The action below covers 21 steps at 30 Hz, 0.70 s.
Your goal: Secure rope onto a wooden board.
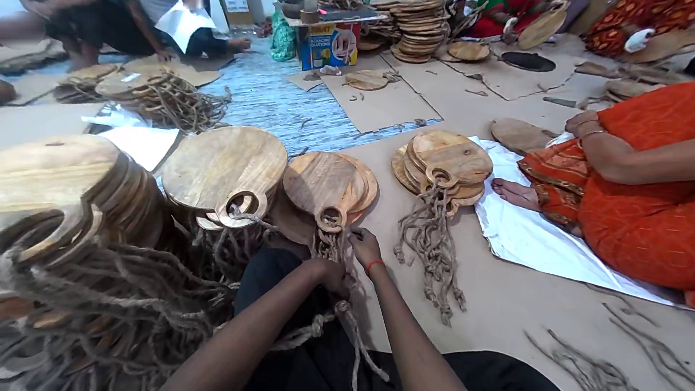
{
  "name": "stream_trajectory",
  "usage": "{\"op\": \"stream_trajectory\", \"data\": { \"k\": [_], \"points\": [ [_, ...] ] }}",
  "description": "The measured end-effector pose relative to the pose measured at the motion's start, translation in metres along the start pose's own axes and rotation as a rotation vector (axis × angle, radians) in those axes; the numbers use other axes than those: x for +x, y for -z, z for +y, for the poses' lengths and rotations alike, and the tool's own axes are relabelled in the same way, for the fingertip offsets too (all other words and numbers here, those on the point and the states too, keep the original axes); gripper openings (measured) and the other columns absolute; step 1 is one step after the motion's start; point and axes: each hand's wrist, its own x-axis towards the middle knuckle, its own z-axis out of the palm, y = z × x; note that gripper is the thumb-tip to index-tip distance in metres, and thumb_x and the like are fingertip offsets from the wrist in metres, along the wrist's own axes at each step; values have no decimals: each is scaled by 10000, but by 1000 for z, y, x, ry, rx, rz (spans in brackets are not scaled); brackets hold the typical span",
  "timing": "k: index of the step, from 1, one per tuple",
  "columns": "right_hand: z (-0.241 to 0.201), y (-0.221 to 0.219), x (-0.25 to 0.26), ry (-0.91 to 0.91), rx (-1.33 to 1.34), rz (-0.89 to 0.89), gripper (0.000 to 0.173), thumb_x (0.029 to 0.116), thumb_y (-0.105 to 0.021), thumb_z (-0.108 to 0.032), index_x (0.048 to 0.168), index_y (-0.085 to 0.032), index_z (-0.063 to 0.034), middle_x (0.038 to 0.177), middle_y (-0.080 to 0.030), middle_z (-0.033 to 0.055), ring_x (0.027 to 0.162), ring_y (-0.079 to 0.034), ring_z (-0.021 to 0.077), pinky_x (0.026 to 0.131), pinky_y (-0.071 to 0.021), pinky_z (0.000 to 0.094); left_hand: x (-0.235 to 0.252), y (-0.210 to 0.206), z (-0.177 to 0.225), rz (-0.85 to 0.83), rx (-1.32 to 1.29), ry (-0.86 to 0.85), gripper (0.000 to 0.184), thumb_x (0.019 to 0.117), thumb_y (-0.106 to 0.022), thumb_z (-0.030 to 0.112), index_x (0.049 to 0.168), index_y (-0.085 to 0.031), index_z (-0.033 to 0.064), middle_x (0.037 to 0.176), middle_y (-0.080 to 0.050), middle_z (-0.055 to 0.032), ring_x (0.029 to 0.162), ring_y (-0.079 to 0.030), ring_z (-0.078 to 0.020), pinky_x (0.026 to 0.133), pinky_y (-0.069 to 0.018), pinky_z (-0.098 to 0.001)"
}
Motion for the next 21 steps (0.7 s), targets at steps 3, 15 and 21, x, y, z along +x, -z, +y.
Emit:
{"op": "stream_trajectory", "data": {
  "k": [3, 15, 21],
  "points": [
    [-7, -18, 14, -3, -107, -11, 468, 1000, -677, -214, 1421, -555, -54, 1283, -665, 204, 1161, -655, 353, 1014, -501, 549, -2, 8, 6, 146, -50, 72, 512, 985, -651, 368, 1318, -608, -18, 1275, -629, -300, 1219, -593, -485, 983, -442, -723],
    [-24, 5, 33, -237, 560, 71, 253, 985, -622, -253, 1103, -636, -29, 915, -619, 103, 761, -587, 192, 673, -510, 373, -18, 45, -7, 769, -373, 61, 349, 1005, -643, 266, 1325, -657, 128, 1270, -670, -163, 1184, -637, -363, 999, -507, -592],
    [-32, 49, -28, -122, 900, -181, 337, 1072, -438, -387, 1218, -550, -105, 1070, -667, 124, 908, -689, 249, 781, -594, 438, 8, 61, -12, 897, 55, -159, 530, 920, -736, 121, 1426, -595, 191, 1493, -540, -113, 1485, -357, -386, 1158, -296, -671]
  ]
}}
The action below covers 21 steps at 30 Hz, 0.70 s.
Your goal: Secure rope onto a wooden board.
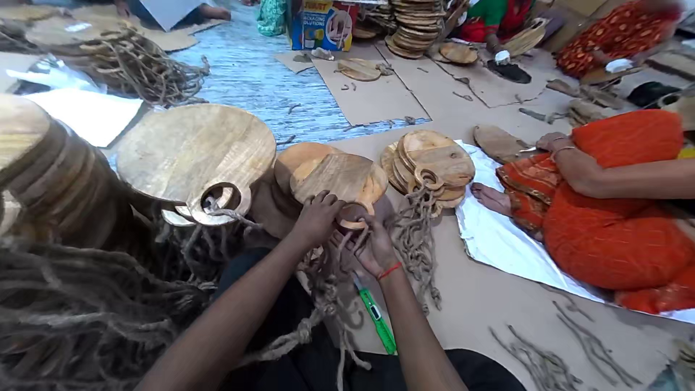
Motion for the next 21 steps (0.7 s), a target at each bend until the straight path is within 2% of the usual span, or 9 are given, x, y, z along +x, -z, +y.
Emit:
{"op": "stream_trajectory", "data": {
  "k": [3, 6, 9, 11, 13, 15, 17, 19, 21],
  "points": [
    [7, 19, -21, -98, -127, 65, 396, 1107, -414, -366, 1338, -549, -73, 1095, -716, 160, 734, -688, 192, 606, -557, 298, 14, -1, 1, -57, 228, -155, 441, 974, -608, 7, 1362, -631, 218, 1385, -610, -115, 1363, -500, -395, 1082, -371, -683],
    [12, 43, -53, -67, -247, 30, 301, 1113, -422, -214, 1325, -562, -50, 902, -682, 112, 575, -577, 110, 514, -484, 227, 18, -8, 0, -111, 376, -230, 507, 991, -560, -23, 1421, -589, 245, 1367, -589, -164, 1267, -548, -426, 962, -463, -632],
    [6, 77, -88, 58, -385, -35, 334, 1061, -473, -107, 1374, -547, -17, 797, -660, 71, 622, -627, 121, 611, -568, 270, 21, -22, -8, -185, 458, -231, 514, 988, -568, -4, 1436, -584, 248, 1320, -601, -196, 1188, -578, -456, 920, -473, -638],
    [2, 102, -104, 130, -379, -31, 391, 1013, -483, -76, 1394, -543, -11, 845, -690, 83, 677, -661, 129, 686, -596, 295, 23, -30, -12, -266, 487, -161, 339, 999, -551, -3, 1300, -655, 113, 1333, -592, -214, 1233, -549, -465, 992, -424, -670],
    [0, 122, -116, 200, -289, -1, 380, 1039, -474, -112, 1393, -556, -1, 797, -693, 81, 675, -680, 137, 717, -611, 311, 21, -35, -13, -303, 502, -163, 319, 995, -554, -10, 1274, -663, 99, 1369, -572, -200, 1270, -527, -455, 1011, -423, -671],
    [-5, 136, -129, 260, -190, 20, 423, 1019, -485, -149, 1421, -502, -20, 757, -664, 54, 691, -696, 158, 758, -629, 357, 12, -36, 0, -294, 399, -295, 317, 1002, -578, 47, 1302, -643, 125, 1358, -593, -178, 1257, -559, -424, 1001, -469, -621],
    [-12, 145, -141, 344, -128, 61, 465, 1005, -529, -183, 1449, -479, -54, 785, -624, 28, 645, -650, 120, 658, -614, 298, -3, -42, 20, -295, 217, -469, 340, 1011, -610, 151, 1348, -629, 113, 1351, -616, -157, 1266, -568, -393, 1037, -456, -595],
    [-20, 155, -149, 429, -125, 106, 510, 982, -568, -168, 1471, -474, -60, 884, -665, 79, 636, -644, 115, 626, -598, 259, -23, -58, 36, -434, 102, -533, 475, 1050, -559, 279, 1511, -510, 178, 1474, -558, -155, 1373, -504, -393, 1123, -391, -609],
    [-28, 166, -152, 487, -165, 147, 532, 975, -559, -121, 1493, -452, -62, 1010, -703, 125, 712, -684, 150, 703, -611, 290, -38, -72, 39, -658, 184, -498, 643, 1024, -610, 310, 1607, -359, 210, 1555, -455, -229, 1424, -421, -475, 1136, -325, -676]
  ]
}}
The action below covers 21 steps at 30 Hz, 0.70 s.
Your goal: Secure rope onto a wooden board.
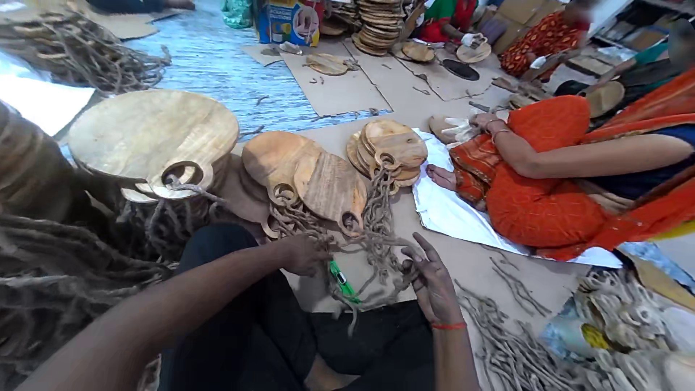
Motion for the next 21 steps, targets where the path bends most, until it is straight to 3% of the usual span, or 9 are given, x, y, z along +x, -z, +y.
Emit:
{"op": "stream_trajectory", "data": {
  "k": [3, 5, 7, 9, 11, 14, 16, 18, 21],
  "points": [
    [-11, 14, 6, 89, -38, 26, 571, 957, -580, -108, 1505, -423, -83, 1167, -701, 122, 866, -720, 184, 802, -620, 341, 8, -5, -12, -88, 94, 129, 714, 948, -700, 142, 1583, -372, 137, 1551, -442, -248, 1399, -429, -507, 1095, -358, -698],
    [-14, 15, 4, 118, -108, 40, 700, 901, -621, -113, 1540, -338, -86, 1225, -684, 132, 1001, -709, 229, 828, -610, 367, 14, -2, -17, 79, 132, 105, 527, 965, -648, 79, 1466, -486, 64, 1479, -495, -235, 1365, -465, -476, 1090, -392, -652],
    [-13, 8, -2, 124, -107, 30, 841, 874, -657, -110, 1588, -214, -77, 1311, -640, 169, 1059, -697, 285, 810, -619, 418, 25, -7, -18, 190, 116, 91, 645, 931, -699, 93, 1528, -455, 106, 1566, -424, -224, 1445, -378, -476, 1150, -308, -684],
    [-9, -11, -6, 116, -80, 37, 886, 882, -665, -81, 1605, -152, -82, 1330, -623, 152, 963, -705, 252, 749, -618, 405, 35, -18, -19, 125, 81, 177, 898, 875, -767, 92, 1631, -293, 195, 1611, -374, -218, 1476, -334, -488, 1171, -245, -716],
    [-5, -30, -8, 40, -112, 24, 869, 898, -652, -37, 1606, -153, -108, 1310, -636, 116, 880, -707, 215, 668, -608, 366, 41, -22, -21, 13, 103, 289, 919, 901, -741, 96, 1650, -219, 202, 1481, -515, -262, 1372, -463, -510, 1148, -298, -701],
    [-3, -41, -3, -119, -295, -67, 895, 893, -659, -39, 1612, -133, -123, 1307, -625, 94, 825, -708, 200, 602, -604, 358, 37, -4, -19, 13, 166, 351, 532, 974, -609, 58, 1491, -487, 89, 1349, -622, -251, 1304, -547, -465, 1159, -306, -658],
    [-1, -38, 1, -144, -556, -17, 890, 880, -696, -81, 1614, -194, -108, 1401, -565, 131, 986, -695, 216, 761, -611, 383, 26, 18, -18, 69, 176, 403, 419, 1002, -569, 54, 1420, -568, 79, 1396, -597, -242, 1362, -495, -465, 1178, -265, -676],
    [-1, -30, 5, -137, -742, 85, 892, 858, -727, -73, 1607, -243, -64, 1559, -412, 234, 1344, -536, 311, 1085, -484, 451, 0, 43, -19, 59, 242, 427, 396, 999, -568, 41, 1393, -598, 72, 1431, -562, -243, 1385, -455, -478, 1132, -303, -700],
    [7, -22, 14, -115, -782, 227, 865, 839, -739, -55, 1573, -283, -13, 1506, -439, 280, 1328, -534, 356, 1085, -478, 467, -50, 48, -37, -66, 327, 507, 348, 1008, -556, 51, 1347, -636, 46, 1457, -549, -217, 1409, -425, -455, 1123, -323, -667]
  ]
}}
